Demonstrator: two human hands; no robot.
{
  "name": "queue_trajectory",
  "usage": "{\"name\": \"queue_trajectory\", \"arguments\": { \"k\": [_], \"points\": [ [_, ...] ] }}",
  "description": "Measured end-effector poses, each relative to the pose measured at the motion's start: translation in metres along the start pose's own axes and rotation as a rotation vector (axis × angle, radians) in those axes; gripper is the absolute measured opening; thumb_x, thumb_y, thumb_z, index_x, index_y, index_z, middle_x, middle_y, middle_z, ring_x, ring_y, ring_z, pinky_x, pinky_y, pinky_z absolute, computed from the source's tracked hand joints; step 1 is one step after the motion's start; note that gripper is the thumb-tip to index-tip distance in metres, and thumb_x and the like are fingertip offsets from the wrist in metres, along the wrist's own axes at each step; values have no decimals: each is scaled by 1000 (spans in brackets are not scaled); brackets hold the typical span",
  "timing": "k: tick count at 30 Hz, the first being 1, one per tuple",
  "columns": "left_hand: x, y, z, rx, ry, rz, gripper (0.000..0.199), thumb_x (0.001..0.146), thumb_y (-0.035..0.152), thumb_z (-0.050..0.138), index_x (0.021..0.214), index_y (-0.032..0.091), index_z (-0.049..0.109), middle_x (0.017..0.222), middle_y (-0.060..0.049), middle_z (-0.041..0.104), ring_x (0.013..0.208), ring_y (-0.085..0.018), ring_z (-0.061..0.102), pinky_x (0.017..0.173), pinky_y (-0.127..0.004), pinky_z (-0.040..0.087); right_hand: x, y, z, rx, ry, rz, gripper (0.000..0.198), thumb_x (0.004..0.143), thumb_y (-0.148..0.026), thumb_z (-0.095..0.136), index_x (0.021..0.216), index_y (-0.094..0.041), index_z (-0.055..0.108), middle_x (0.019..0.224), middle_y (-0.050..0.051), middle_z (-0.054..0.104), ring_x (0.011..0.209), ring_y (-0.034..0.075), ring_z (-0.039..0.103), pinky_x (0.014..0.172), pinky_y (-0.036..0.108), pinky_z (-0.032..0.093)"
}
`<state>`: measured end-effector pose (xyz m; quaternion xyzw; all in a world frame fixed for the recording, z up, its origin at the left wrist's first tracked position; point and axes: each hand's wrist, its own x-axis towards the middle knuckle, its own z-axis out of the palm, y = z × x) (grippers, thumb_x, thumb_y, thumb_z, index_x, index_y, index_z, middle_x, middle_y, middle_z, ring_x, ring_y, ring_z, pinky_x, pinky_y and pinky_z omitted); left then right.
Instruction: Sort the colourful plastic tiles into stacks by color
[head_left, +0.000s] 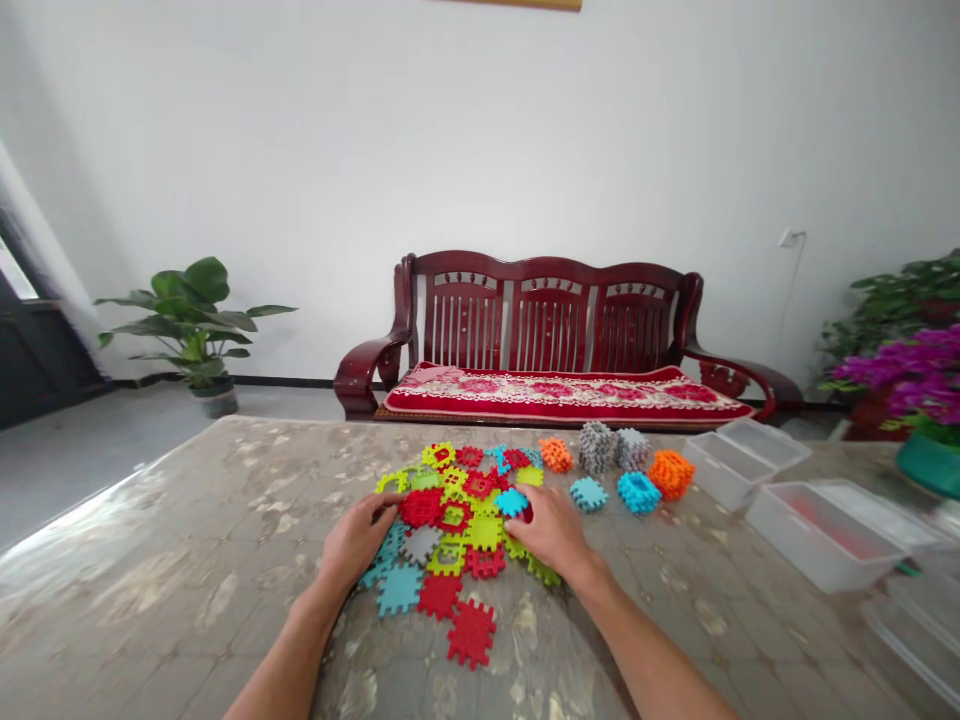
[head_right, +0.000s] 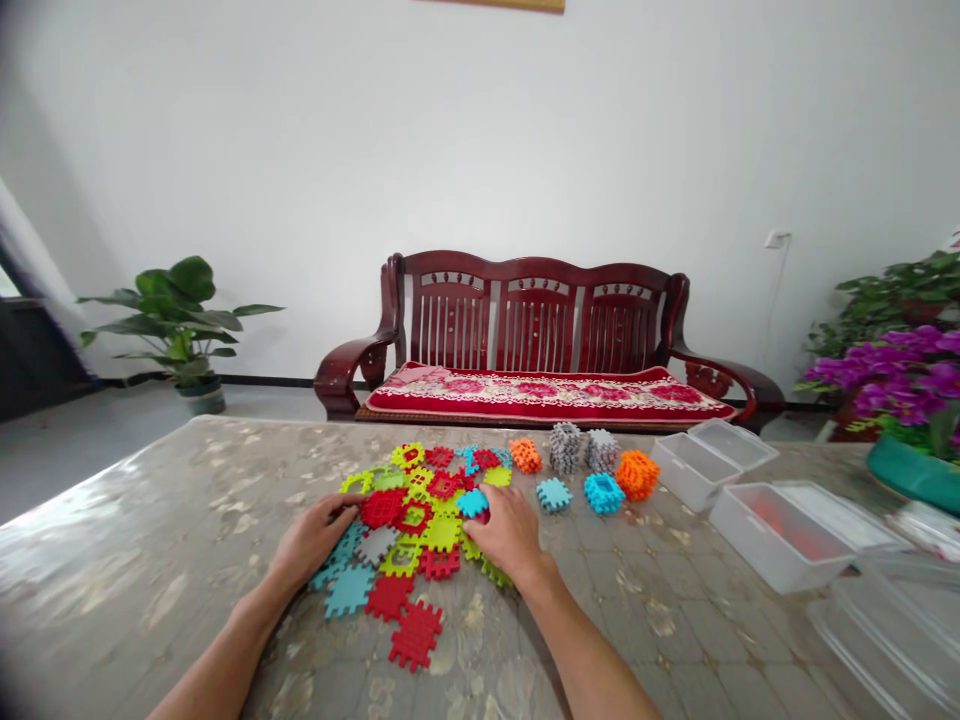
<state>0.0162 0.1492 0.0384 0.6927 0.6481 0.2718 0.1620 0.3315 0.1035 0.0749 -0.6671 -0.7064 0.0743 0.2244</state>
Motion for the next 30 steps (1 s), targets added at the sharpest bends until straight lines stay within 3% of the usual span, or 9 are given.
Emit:
{"name": "queue_trajectory", "arguments": {
  "k": [8,18,30],
  "points": [
    [2,-6,2,-16,-10,4,37,86,39,45,110,30,72,116,-1,74,107,-21,67,95,-29,48,-5,-1,0,29,8,-4,25,84,-27,60,105,-27,72,105,2,75,102,20,64,88,26,42],
    [3,-5,2,11,6,17,38,86,40,45,109,28,73,117,-1,74,109,-21,67,96,-29,48,-13,-2,1,29,46,-30,40,77,-44,71,113,-26,69,110,3,73,103,24,62,88,30,43],
    [2,-3,0,2,17,20,37,84,38,47,108,29,74,113,0,76,106,-21,68,94,-29,48,-15,-4,4,-42,10,-69,35,82,-36,65,115,-27,67,114,4,72,104,24,62,91,32,41]
  ]
}}
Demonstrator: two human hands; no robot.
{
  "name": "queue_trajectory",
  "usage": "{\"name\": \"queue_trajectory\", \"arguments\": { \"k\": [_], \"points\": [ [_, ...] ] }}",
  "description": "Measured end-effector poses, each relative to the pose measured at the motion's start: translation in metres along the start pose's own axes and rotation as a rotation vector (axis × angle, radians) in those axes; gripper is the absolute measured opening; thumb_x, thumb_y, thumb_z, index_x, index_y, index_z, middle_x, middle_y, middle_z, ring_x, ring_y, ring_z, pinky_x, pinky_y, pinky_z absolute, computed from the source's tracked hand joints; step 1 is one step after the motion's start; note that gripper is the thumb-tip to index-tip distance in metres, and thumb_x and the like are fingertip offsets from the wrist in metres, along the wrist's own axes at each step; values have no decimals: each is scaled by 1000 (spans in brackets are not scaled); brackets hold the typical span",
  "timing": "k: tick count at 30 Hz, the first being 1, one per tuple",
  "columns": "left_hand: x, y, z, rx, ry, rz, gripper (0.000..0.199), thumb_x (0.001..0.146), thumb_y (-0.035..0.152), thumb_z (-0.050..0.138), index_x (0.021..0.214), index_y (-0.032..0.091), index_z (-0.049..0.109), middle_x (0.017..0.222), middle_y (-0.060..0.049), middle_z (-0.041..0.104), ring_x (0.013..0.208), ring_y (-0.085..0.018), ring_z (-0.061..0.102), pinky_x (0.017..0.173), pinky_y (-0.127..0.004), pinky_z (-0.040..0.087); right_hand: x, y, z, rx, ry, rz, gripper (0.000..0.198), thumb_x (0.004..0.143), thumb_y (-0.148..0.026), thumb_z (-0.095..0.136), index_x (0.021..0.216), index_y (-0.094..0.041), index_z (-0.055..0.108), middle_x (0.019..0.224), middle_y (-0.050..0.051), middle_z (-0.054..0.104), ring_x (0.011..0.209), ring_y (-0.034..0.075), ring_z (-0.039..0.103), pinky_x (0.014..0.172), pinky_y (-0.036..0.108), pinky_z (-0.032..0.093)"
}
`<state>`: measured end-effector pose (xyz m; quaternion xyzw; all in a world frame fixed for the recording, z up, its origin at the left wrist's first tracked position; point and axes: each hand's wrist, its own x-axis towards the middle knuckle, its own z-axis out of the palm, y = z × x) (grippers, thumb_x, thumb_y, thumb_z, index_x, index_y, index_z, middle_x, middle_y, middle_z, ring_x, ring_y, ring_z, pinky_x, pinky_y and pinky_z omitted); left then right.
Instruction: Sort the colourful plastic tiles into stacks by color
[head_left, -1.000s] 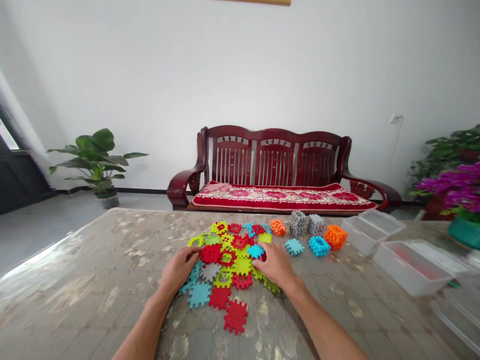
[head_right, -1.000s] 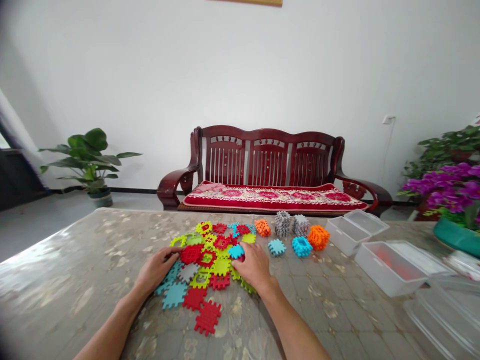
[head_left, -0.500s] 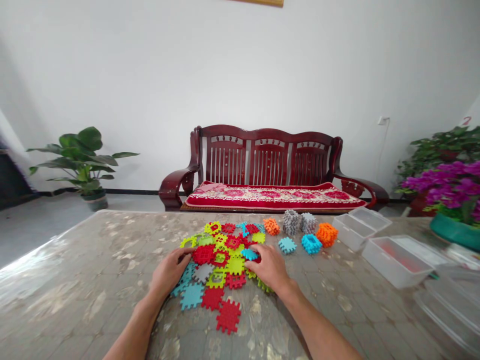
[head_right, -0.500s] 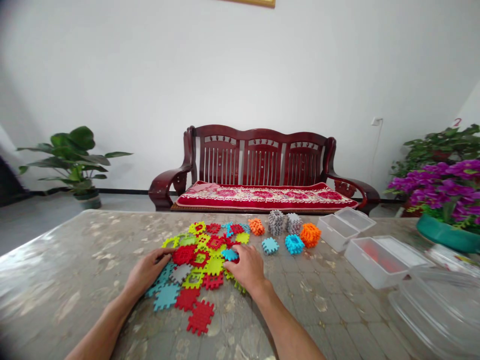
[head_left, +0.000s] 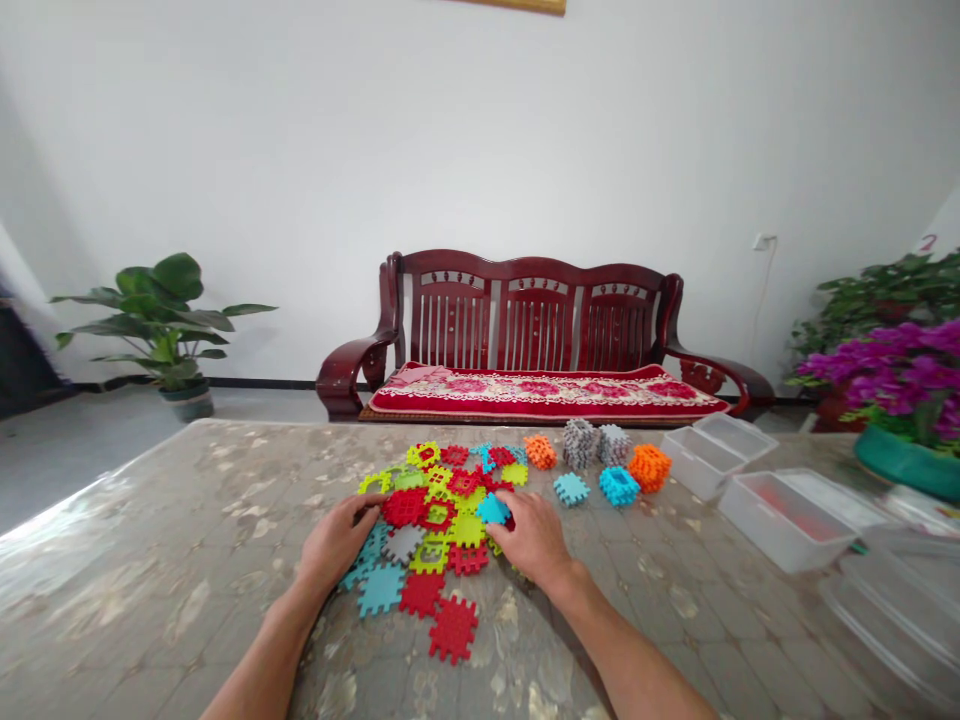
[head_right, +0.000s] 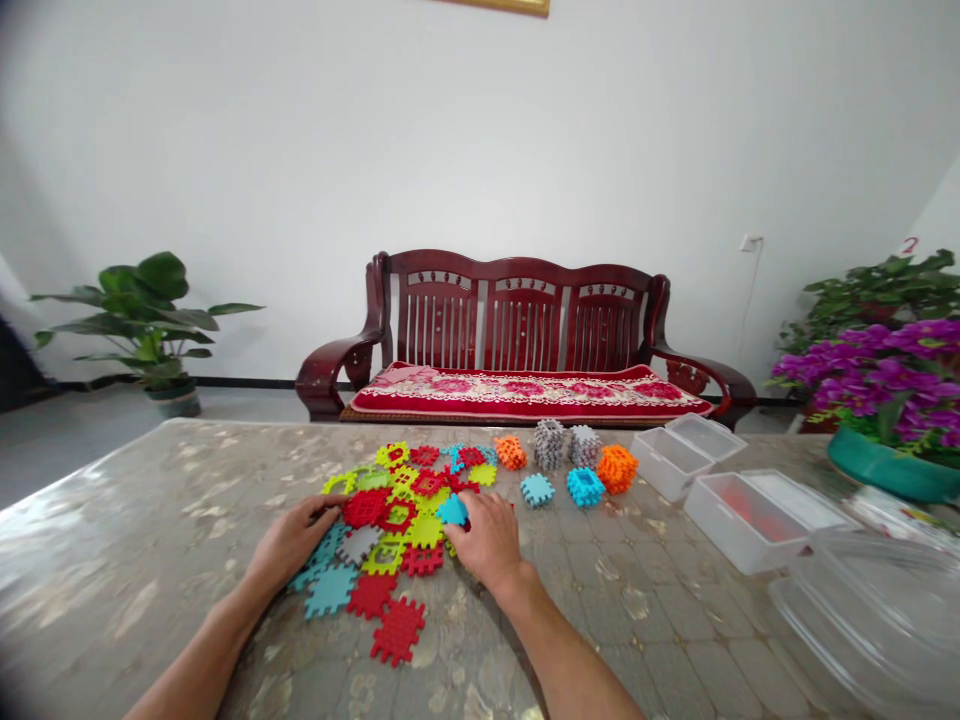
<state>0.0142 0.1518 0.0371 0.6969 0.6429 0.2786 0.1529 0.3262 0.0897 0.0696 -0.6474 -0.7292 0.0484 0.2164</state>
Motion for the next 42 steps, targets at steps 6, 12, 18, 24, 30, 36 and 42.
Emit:
{"name": "queue_trajectory", "arguments": {
  "k": [6,12,18,24,30,36,42],
  "points": [
    [2,-3,1,12,-3,2,39,84,42,46,107,28,74,114,-2,76,107,-22,68,93,-30,49,-3,-2,-2,-87,17,-70,28,87,-34,60,113,-24,66,111,6,72,106,25,60,92,34,40],
    [4,-6,2,-16,-13,19,39,83,42,47,107,29,74,113,-1,76,107,-22,68,96,-30,48,1,3,-16,-32,95,-30,36,87,-39,61,121,-27,64,108,5,74,101,23,65,89,31,43],
    [5,-10,4,-9,2,29,40,82,43,47,107,28,74,112,-1,76,107,-23,68,94,-31,50,1,78,-53,-115,261,264,44,91,-44,56,129,-23,61,111,8,74,100,23,67,84,30,45],
    [6,-14,5,26,-4,22,41,83,45,46,109,29,74,115,-1,75,108,-23,68,94,-30,50,-12,144,-79,-406,330,415,45,94,-44,53,131,-18,59,108,14,73,101,27,66,84,34,43],
    [8,-19,7,27,-2,36,42,83,46,47,109,28,74,114,-1,76,108,-22,69,92,-28,51,-13,150,-82,-481,269,442,42,95,-42,53,127,-17,61,106,16,73,99,29,66,81,36,42],
    [9,-23,9,10,-12,15,41,83,48,48,109,29,73,115,0,75,109,-23,68,95,-29,50,-13,144,-80,-470,238,468,39,91,-45,57,118,-18,65,104,15,73,99,30,65,78,36,43],
    [6,-18,7,3,-5,11,41,84,45,47,111,28,73,116,-2,75,108,-23,68,95,-30,49,-14,148,-77,-457,303,438,42,88,-41,60,122,-17,64,117,14,70,107,30,61,86,38,42]
  ]
}}
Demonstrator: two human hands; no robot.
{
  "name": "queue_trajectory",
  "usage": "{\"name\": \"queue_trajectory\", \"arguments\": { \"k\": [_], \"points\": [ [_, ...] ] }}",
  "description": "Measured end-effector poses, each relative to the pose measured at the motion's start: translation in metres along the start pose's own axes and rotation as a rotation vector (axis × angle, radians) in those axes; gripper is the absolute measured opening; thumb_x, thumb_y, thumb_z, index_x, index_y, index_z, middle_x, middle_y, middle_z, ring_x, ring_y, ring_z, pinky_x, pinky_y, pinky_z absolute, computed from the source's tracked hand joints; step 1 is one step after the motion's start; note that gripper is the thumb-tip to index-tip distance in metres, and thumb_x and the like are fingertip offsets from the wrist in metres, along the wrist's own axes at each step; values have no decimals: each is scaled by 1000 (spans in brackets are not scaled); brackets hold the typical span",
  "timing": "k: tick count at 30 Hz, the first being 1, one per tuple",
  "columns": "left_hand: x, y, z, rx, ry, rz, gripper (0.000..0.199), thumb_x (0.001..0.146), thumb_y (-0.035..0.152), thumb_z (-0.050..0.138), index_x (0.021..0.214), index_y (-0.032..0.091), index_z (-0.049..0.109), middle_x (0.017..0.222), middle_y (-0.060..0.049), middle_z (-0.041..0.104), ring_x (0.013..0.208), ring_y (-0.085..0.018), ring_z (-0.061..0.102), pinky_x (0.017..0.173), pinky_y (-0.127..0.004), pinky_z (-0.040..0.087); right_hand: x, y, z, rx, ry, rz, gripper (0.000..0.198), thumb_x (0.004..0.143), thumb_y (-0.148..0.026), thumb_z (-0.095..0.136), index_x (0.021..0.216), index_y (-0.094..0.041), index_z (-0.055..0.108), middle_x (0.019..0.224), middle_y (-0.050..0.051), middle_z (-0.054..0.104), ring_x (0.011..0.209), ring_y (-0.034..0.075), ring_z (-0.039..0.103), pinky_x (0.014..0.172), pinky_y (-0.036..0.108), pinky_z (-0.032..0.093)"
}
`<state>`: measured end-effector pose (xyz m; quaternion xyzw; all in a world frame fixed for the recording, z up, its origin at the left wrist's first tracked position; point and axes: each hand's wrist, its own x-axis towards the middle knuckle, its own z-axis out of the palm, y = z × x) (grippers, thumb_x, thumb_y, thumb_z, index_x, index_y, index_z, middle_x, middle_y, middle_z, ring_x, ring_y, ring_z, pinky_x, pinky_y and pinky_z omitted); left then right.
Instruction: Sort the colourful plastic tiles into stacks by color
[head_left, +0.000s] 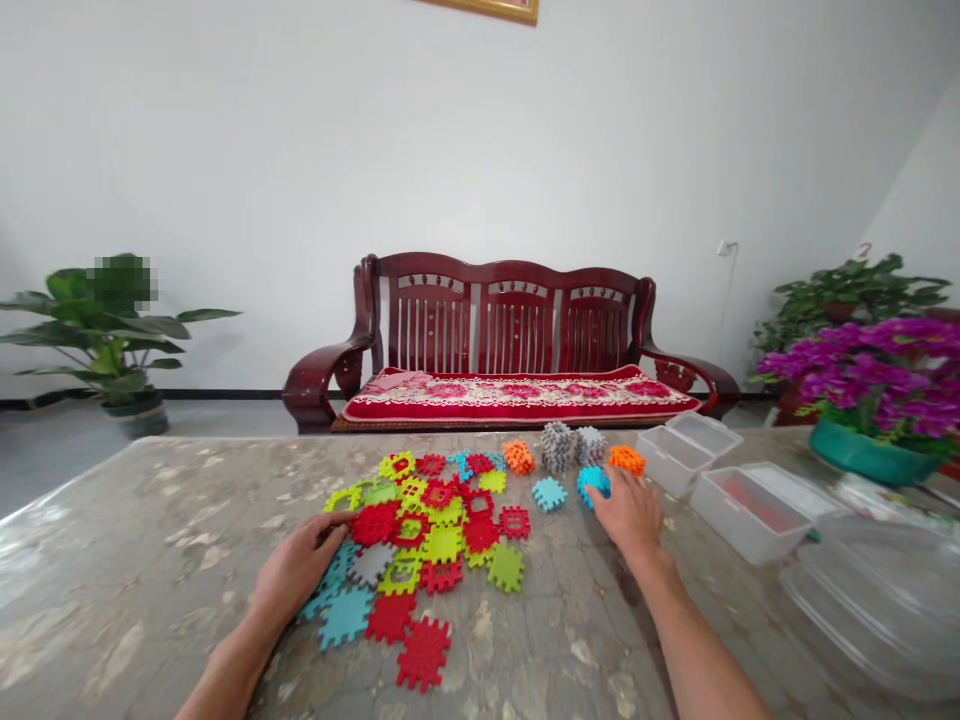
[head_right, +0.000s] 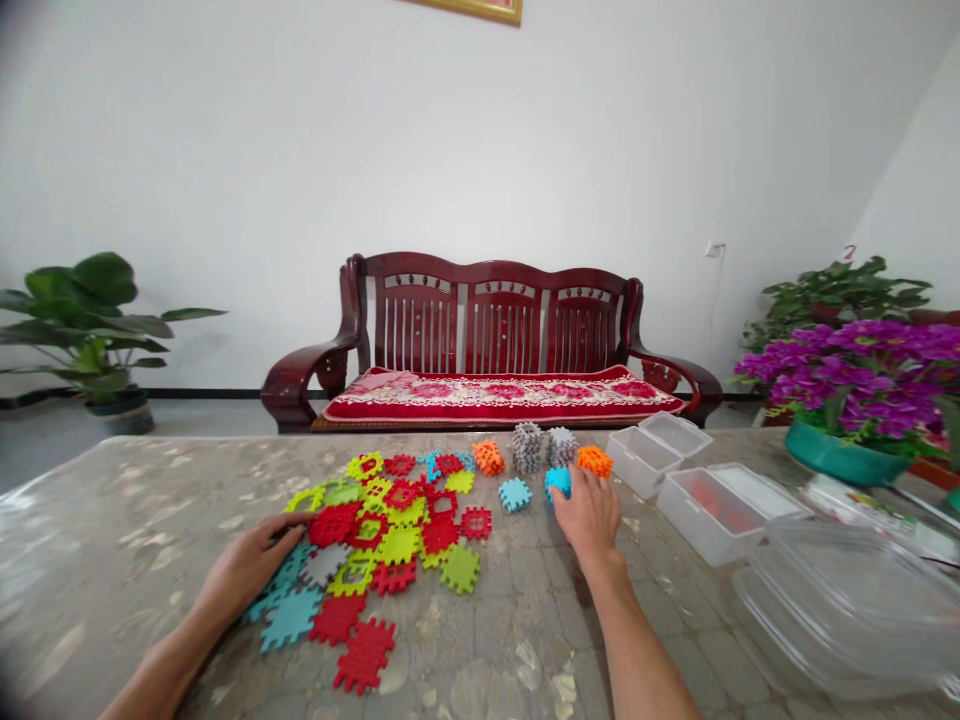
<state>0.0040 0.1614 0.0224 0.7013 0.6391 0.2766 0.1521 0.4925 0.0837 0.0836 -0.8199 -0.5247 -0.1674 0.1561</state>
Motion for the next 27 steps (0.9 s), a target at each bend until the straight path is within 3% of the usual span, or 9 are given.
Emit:
{"name": "queue_trajectory", "arguments": {
  "k": [2,4,9,15,20,27],
  "points": [
    [-1,5,-2,6,7,-10,40,84,43,46,110,29,74,115,-2,75,107,-23,68,95,-30,49,0,-7,0,62,82,-44,41,88,-39,61,123,-18,65,123,13,68,110,30,59,91,38,41],
    [-3,8,-3,6,2,-8,39,84,42,46,108,29,74,114,-1,75,107,-23,68,94,-30,49,-2,-24,0,177,70,-134,37,89,-35,59,121,-19,66,121,10,69,109,28,60,94,37,41],
    [-4,10,-3,-35,4,0,38,84,41,47,106,28,75,112,-1,76,104,-22,68,92,-29,50,-6,-99,5,479,-234,-377,30,87,-23,57,113,-25,72,112,3,74,105,22,64,93,32,45],
    [-5,11,-3,-18,-5,3,39,85,39,45,108,27,74,115,-3,75,107,-23,68,92,-31,50,10,-171,25,379,-246,-711,40,88,-6,49,117,-23,70,129,6,66,118,21,58,103,33,41],
    [-5,13,-4,-4,1,-16,37,85,37,46,107,28,74,115,-2,75,107,-23,68,93,-30,49,29,-189,37,192,-215,-932,32,91,-10,51,110,-24,73,131,9,64,120,25,55,98,39,44],
    [-8,19,-6,-13,6,-23,37,86,35,45,107,28,74,115,-2,75,108,-21,67,94,-30,48,33,-188,43,224,-213,-1007,24,89,-10,54,98,-22,74,107,9,72,103,22,62,91,35,45]
  ]
}}
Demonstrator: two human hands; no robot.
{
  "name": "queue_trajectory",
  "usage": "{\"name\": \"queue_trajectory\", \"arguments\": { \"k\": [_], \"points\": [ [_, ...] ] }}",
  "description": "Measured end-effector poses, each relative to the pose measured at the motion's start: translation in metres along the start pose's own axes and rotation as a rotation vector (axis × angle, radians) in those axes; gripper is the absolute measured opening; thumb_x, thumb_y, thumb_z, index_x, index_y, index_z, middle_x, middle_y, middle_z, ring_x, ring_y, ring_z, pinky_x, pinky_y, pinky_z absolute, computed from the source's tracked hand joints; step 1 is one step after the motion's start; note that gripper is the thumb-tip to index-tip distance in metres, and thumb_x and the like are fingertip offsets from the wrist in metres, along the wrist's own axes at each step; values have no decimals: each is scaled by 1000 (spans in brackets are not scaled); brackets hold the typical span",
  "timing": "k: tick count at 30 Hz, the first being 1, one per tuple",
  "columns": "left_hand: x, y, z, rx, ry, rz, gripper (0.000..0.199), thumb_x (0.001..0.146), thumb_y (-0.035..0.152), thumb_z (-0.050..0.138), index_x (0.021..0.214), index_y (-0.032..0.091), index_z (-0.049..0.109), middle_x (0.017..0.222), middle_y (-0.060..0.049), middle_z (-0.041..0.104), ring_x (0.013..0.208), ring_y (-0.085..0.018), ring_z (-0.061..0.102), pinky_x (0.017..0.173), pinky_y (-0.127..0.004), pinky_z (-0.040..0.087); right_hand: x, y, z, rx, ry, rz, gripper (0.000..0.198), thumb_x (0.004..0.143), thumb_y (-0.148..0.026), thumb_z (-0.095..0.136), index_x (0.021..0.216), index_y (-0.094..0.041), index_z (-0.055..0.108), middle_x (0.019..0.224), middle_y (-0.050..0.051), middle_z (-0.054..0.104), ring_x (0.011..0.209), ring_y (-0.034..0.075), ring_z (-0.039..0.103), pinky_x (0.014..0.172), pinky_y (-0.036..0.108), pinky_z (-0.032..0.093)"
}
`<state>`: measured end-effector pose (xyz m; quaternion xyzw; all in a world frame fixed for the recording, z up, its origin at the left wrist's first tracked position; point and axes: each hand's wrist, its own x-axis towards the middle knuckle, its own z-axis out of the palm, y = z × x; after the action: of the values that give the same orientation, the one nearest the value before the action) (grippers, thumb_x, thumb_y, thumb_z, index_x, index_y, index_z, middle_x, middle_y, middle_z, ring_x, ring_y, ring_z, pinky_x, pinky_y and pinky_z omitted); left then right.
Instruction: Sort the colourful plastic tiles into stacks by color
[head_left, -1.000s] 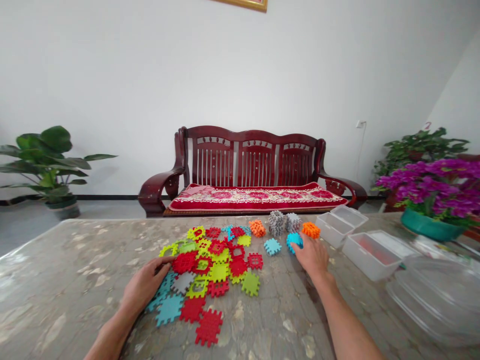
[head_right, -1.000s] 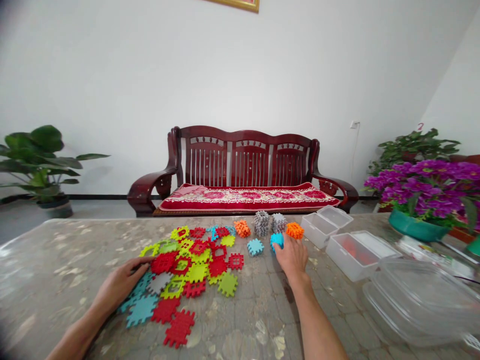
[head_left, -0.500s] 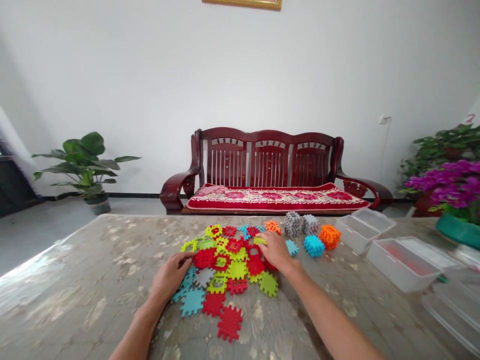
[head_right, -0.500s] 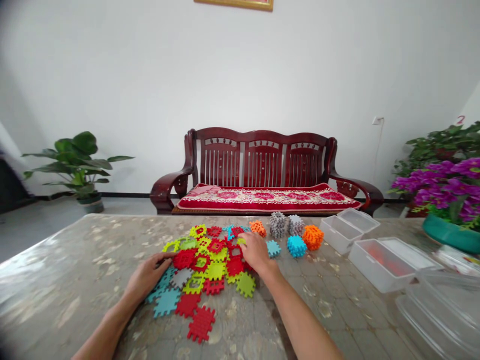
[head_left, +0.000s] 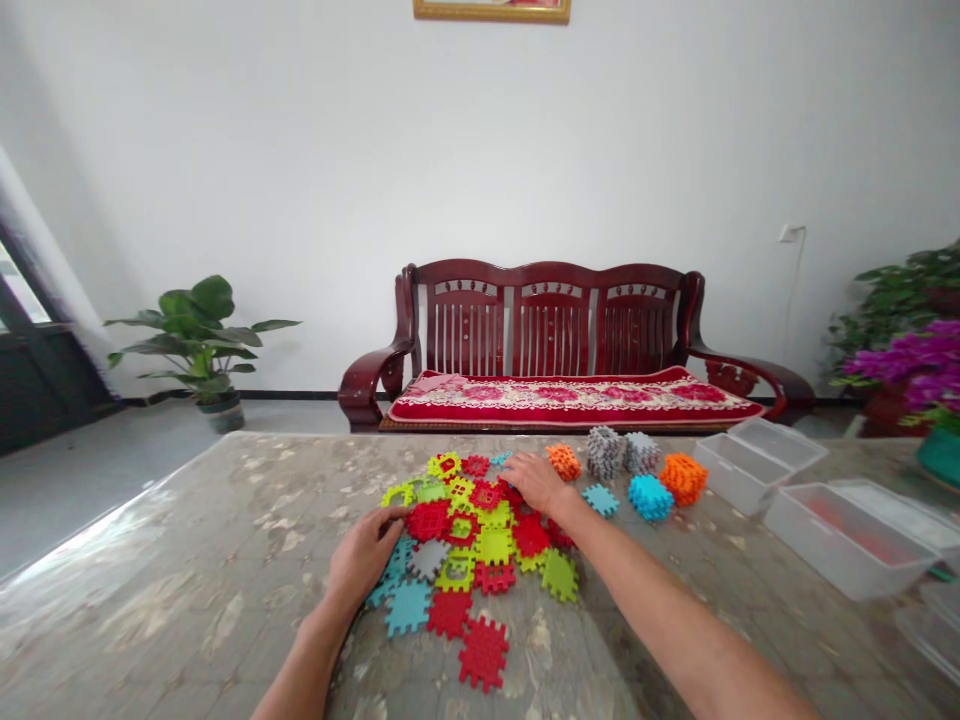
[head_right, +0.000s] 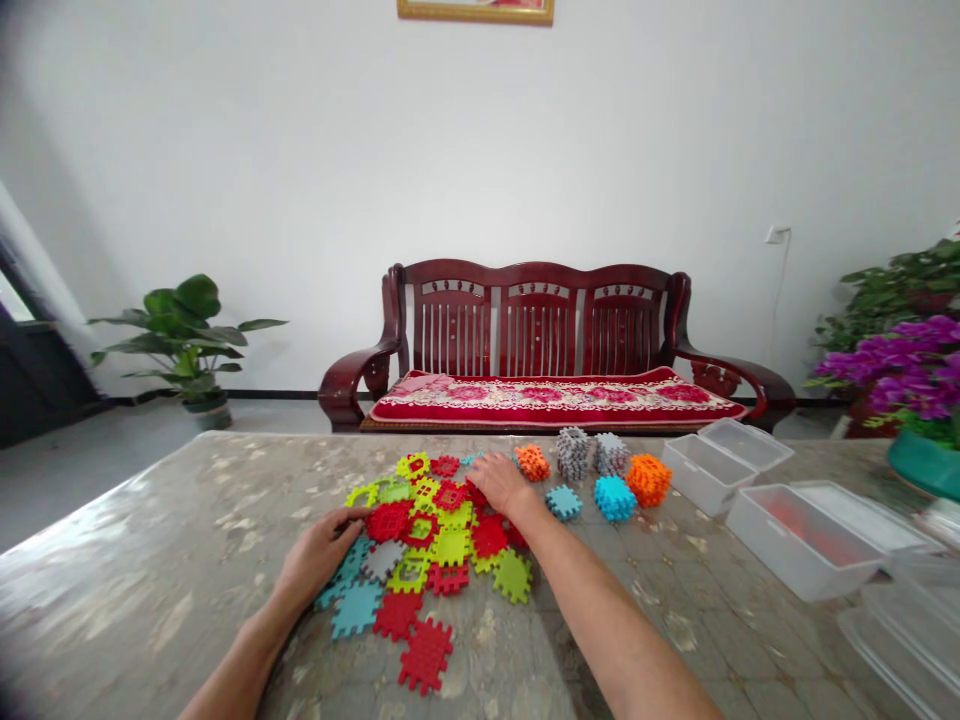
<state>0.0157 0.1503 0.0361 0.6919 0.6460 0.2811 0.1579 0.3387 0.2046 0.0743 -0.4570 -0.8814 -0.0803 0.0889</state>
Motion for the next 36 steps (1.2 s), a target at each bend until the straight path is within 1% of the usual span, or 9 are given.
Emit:
{"name": "queue_trajectory", "arguments": {
  "k": [4,7,11,13,15,18,22,30,36],
  "points": [
    [0,0,-1,20,7,1,37,85,35,46,107,29,74,115,-1,75,108,-22,68,92,-29,50,-10,-4,-3,33,45,23,23,89,-11,53,100,-20,72,103,10,72,101,23,63,91,35,45],
    [2,-2,0,31,9,3,36,85,37,47,107,30,74,114,-1,75,107,-22,68,90,-29,50,-20,-12,-5,162,168,136,25,88,-13,53,106,-20,68,110,9,70,104,22,63,94,35,46],
    [3,-5,1,36,-6,-2,38,86,37,45,110,29,73,117,-2,74,107,-21,68,92,-29,49,-44,-19,2,770,408,463,26,80,-17,55,103,-20,67,98,5,73,90,20,68,83,33,52],
    [2,-4,1,35,-11,-3,38,86,37,45,110,28,73,117,-2,74,106,-21,68,93,-29,49,-61,-18,9,1051,390,598,28,77,-19,53,103,-19,65,85,2,74,75,19,69,71,31,55],
    [2,-3,1,32,-7,-4,38,86,37,45,109,28,73,117,-2,74,107,-21,67,94,-30,48,-79,-15,15,1156,319,686,30,73,-19,54,100,-17,65,74,0,72,66,18,68,63,29,54],
    [1,-1,0,26,-11,6,38,87,37,44,109,28,73,118,-3,74,109,-22,66,97,-31,48,-99,-11,20,1042,298,704,32,66,-14,56,96,-17,68,77,1,74,68,19,69,65,29,54],
    [1,0,-1,18,-14,14,38,86,37,44,108,28,73,117,-4,74,109,-22,67,98,-32,47,-107,-12,14,902,365,639,37,70,-14,54,104,-19,70,101,6,76,90,21,71,81,33,55],
    [1,-1,-1,15,0,32,39,85,38,45,107,27,74,115,-4,75,107,-23,68,94,-32,49,-109,-25,-3,662,338,595,30,78,-21,53,97,-23,76,99,5,77,95,25,70,88,37,51],
    [2,-3,0,-10,-3,34,39,84,40,45,107,27,74,114,-3,75,107,-23,68,96,-31,49,-124,-8,-10,842,552,709,31,76,-36,57,96,-21,75,93,7,77,84,25,70,79,38,53]
  ]
}}
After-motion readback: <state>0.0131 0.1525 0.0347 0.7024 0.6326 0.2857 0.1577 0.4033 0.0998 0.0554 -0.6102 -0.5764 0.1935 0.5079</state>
